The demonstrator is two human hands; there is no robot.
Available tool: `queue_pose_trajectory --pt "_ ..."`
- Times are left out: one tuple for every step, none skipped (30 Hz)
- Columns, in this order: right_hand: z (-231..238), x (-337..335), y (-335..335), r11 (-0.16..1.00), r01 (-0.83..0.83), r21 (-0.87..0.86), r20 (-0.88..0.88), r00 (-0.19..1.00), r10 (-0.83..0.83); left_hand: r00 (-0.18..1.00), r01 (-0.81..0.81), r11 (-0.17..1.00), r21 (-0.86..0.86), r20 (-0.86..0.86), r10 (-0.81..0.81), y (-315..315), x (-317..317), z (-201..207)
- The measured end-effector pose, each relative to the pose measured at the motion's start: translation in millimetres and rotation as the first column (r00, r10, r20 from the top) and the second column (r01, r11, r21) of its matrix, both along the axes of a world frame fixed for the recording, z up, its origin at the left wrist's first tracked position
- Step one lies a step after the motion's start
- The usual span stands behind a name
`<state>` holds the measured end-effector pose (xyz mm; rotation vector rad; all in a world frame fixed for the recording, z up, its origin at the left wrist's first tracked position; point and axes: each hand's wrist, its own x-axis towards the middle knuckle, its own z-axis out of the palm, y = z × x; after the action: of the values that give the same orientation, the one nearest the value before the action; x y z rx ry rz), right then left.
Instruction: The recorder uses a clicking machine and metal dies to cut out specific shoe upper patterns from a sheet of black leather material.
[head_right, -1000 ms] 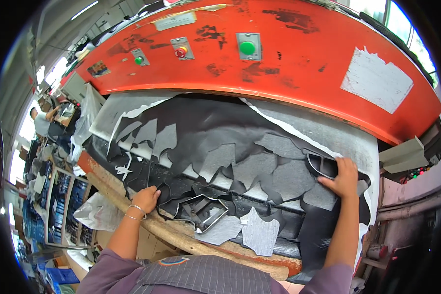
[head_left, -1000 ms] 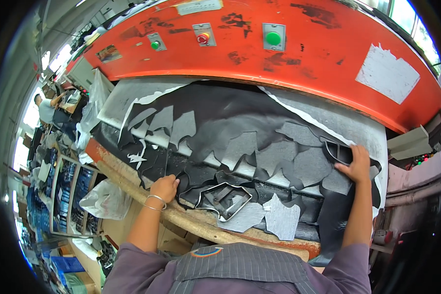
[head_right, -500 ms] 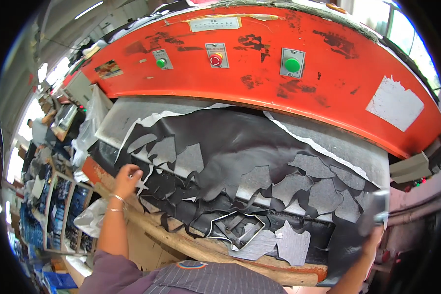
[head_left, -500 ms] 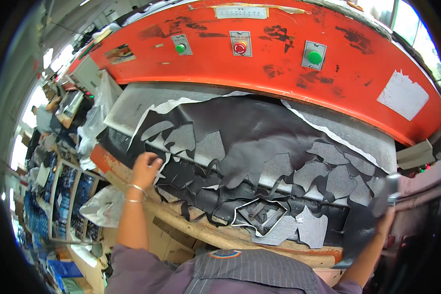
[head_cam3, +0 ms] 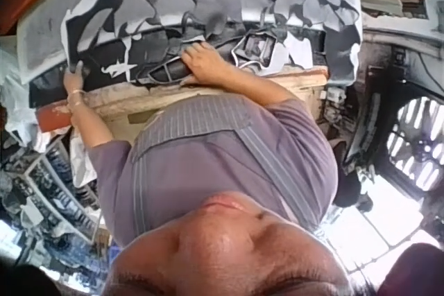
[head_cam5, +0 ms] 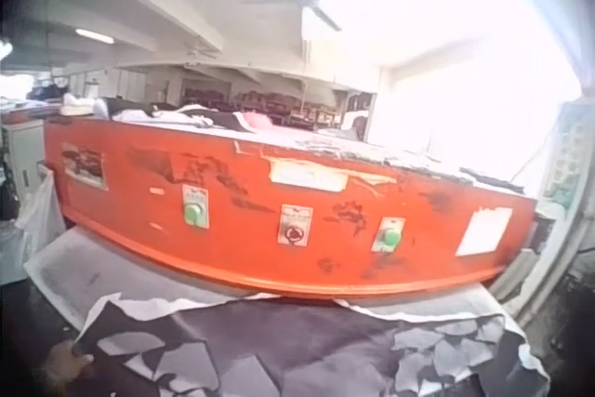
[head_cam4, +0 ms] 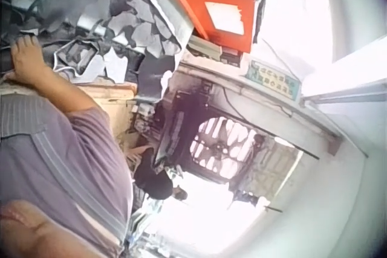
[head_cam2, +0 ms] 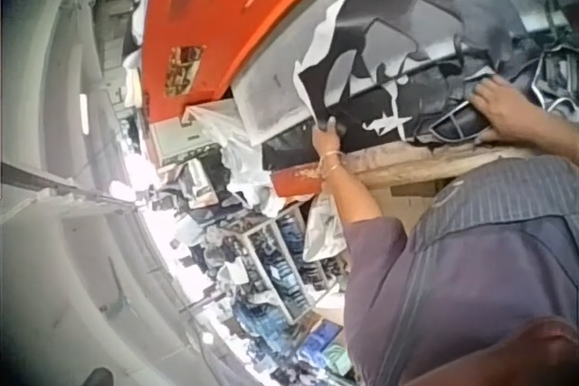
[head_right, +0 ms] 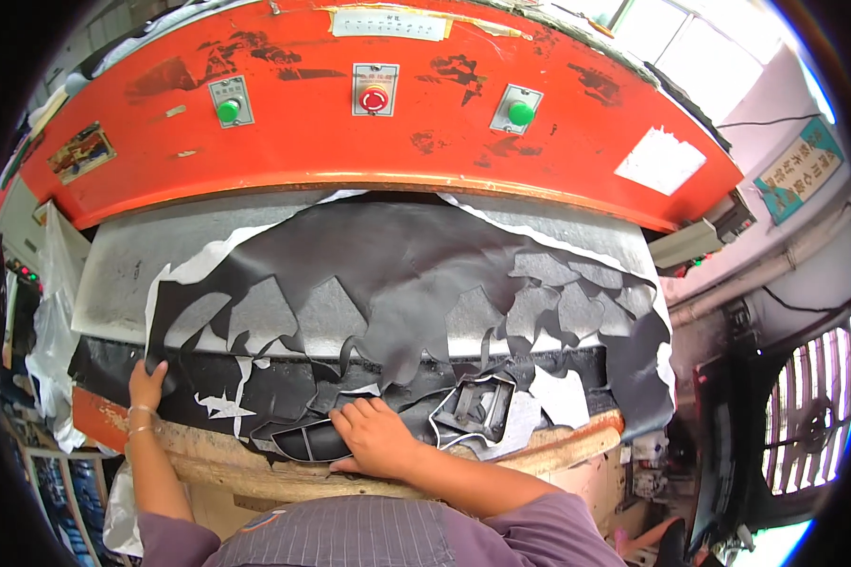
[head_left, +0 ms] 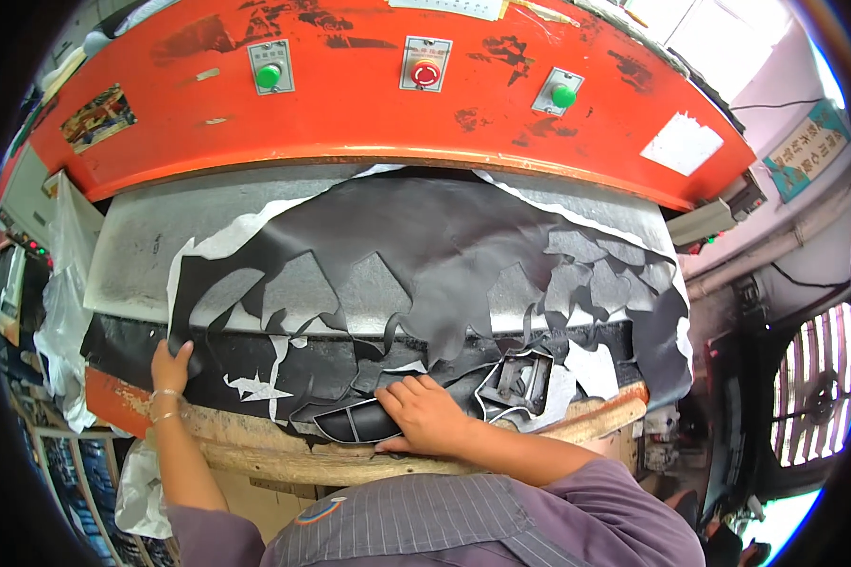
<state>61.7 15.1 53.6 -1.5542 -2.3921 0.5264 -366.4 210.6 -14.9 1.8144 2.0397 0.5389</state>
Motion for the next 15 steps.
queue_pose_trajectory --pt "2 0 2 0.999 -0.033 -0.022 -0.004 0.999 0.033 0.998 0.053 0.998 -0.02 0.019 -0.053 -3 -17 4" --pt "4 8 1 0.999 -0.03 -0.016 -0.1 0.995 0.028 0.997 0.08 0.993 -0.091 0.011 -0.079 -7 -30 11" --pt "10 19 -1 1.0 0.0 0.001 -0.146 0.989 0.001 0.995 0.101 0.981 -0.163 0.002 -0.102 -12 -42 18" --pt "15 35 -4 0.997 0.074 0.038 -0.142 0.988 -0.068 0.994 0.106 0.98 -0.167 0.001 -0.107 -18 -51 23" --pt "19 51 -11 0.986 0.146 0.074 -0.14 0.981 -0.135 0.991 -0.013 0.99 -0.143 -0.137 -0.006 -24 -59 28" --pt "19 66 -20 0.961 0.253 0.114 -0.109 0.964 -0.241 0.957 -0.133 0.986 -0.101 -0.272 0.102 -29 -65 31" --pt "18 80 -31 0.921 0.355 0.158 -0.082 0.935 -0.346 0.956 -0.134 0.986 -0.101 -0.276 0.102 -27 -63 34" --pt "14 94 -40 0.897 0.425 0.117 -0.006 0.904 -0.428 0.968 -0.04 0.99 0.137 -0.241 0.072 -21 -50 39" --pt "11 106 -47 0.867 0.492 0.085 0.073 0.864 -0.498 0.976 0.045 0.927 0.371 -0.213 0.038 -14 -32 46" --pt "11 109 -53 0.866 0.493 0.085 0.079 0.863 -0.499 0.987 0.105 0.942 0.319 -0.153 -0.058 -7 13 62" --pt "13 112 -59 0.884 0.464 -0.066 0.214 0.871 -0.441 0.985 0.168 0.948 0.269 -0.094 -0.147 -4 72 88" --pt "16 112 -66 0.87 0.444 -0.215 0.342 0.869 -0.359 0.957 0.255 0.926 0.278 0.067 -0.283 0 122 81" --pt "22 113 -70 0.875 0.432 -0.219 0.328 0.877 -0.351 0.893 0.413 0.87 0.27 0.071 -0.445 -8 179 97" --pt "30 110 -73 0.888 0.417 -0.193 0.338 0.878 -0.339 0.736 0.499 0.803 0.327 0.33 -0.591 -9 217 64" --pt "36 108 -73 0.904 0.393 -0.17 0.341 0.884 -0.32 0.652 0.678 0.674 0.293 0.184 -0.736 -19 261 70"
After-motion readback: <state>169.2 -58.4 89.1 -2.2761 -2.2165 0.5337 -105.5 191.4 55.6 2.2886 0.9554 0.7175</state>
